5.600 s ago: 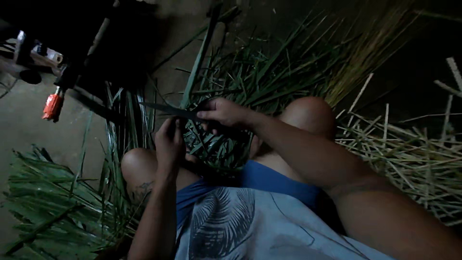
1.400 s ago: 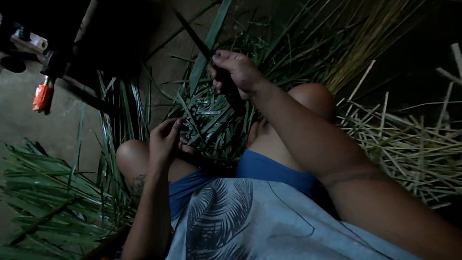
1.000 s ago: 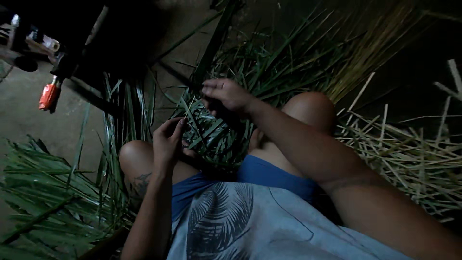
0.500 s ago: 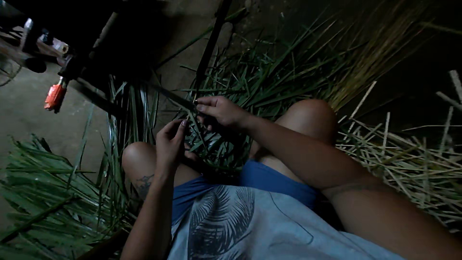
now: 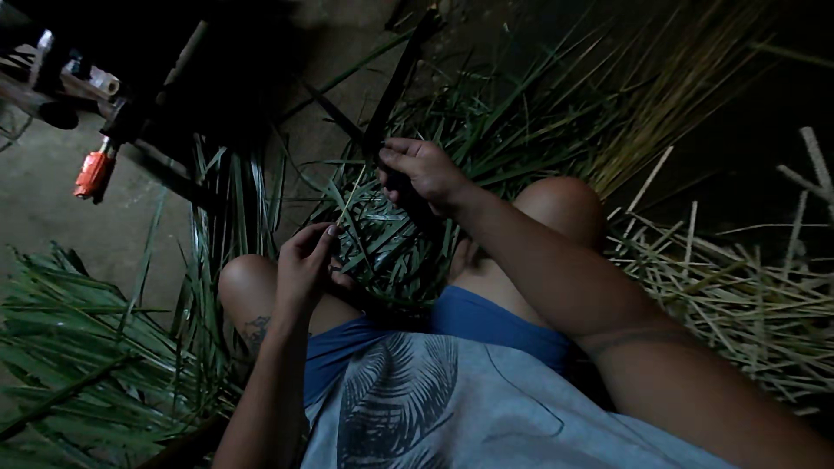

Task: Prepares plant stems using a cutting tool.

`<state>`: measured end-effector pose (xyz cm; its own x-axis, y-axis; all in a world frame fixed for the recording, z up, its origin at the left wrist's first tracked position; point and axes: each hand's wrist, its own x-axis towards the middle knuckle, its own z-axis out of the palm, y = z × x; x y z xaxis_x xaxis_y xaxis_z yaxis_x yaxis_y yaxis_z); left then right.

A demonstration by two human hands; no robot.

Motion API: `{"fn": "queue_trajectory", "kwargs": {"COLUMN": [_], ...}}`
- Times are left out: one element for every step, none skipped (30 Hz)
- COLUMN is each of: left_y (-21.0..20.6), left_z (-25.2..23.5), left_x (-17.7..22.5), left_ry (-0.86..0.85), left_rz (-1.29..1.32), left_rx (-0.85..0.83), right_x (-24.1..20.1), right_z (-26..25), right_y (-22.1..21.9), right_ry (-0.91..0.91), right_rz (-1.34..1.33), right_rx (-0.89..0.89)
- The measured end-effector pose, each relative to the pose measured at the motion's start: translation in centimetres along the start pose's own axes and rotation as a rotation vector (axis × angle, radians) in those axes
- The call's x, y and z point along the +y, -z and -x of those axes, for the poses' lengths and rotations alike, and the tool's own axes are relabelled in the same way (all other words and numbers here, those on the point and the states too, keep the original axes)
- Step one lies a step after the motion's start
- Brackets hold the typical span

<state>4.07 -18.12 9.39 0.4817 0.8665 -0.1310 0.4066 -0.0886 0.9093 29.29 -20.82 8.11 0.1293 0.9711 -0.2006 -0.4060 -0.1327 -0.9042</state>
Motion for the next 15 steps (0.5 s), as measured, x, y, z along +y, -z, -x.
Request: {"fn": "queue_trajectory", "kwargs": {"left_y": [-0.1,-0.2,-0.3,-0.4,-0.4,-0.5,-0.5,-0.6,-0.6,-0.6,-0.6,-0.6,-0.6,-0.6,-0.6], "left_z": [0.0,0.1,0.1,0.1,0.1,0.0,-0.1,-0.1,-0.2,-0.2,-0.2,-0.2,-0.3,-0.2,-0.2], "left_x": [-0.1,-0.2,-0.2,-0.2,-0.4,-0.5,-0.7,-0.7,-0.8,-0.8,-0.8,-0.8,-0.8,-0.9,-1.0], "left_ry": [0.003,0.006,0.010,0.012,0.010,0.008,0.005,0.001,-0.009,-0.016,-0.022,-0.024,-0.023,-0.018,-0.014], "left_rz": [0.012,0.022,0.026,0.026,0.027,0.026,0.027,0.029,0.030,0.029,0.031,0.031,0.031,0.028,0.026], "left_rx": [0.005,0.014,0.027,0.036,0.043,0.049,0.053,0.058,0.063,0.063,0.060,0.057,0.054,0.057,0.056], "right_x": [0.1,0.3,0.4,0.5,0.7,1.0,1.2,1.5,1.8,2.1,2.2,2.3,2.3,2.2,2.1], "right_z": [0.0,0.1,0.1,0.1,0.2,0.3,0.5,0.6,0.7,0.7,0.7,0.7,0.7,0.7,0.6], "right_y": [-0.1,-0.1,-0.2,-0.4,-0.7,-0.9,-1.3,-1.6,-1.9,-2.1,-2.2,-2.3,-2.3,-2.2,-2.1], "right_ry": [-0.001,-0.002,-0.005,-0.013,-0.025,-0.037,-0.048,-0.060,-0.072,-0.079,-0.085,-0.090,-0.091,-0.086,-0.069], "right_rz": [-0.007,-0.010,-0.005,0.003,0.015,0.029,0.044,0.051,0.058,0.064,0.068,0.069,0.067,0.067,0.065], "right_rx": [-0.005,-0.016,-0.034,-0.050,-0.070,-0.096,-0.121,-0.152,-0.184,-0.215,-0.240,-0.256,-0.255,-0.239,-0.201]}}
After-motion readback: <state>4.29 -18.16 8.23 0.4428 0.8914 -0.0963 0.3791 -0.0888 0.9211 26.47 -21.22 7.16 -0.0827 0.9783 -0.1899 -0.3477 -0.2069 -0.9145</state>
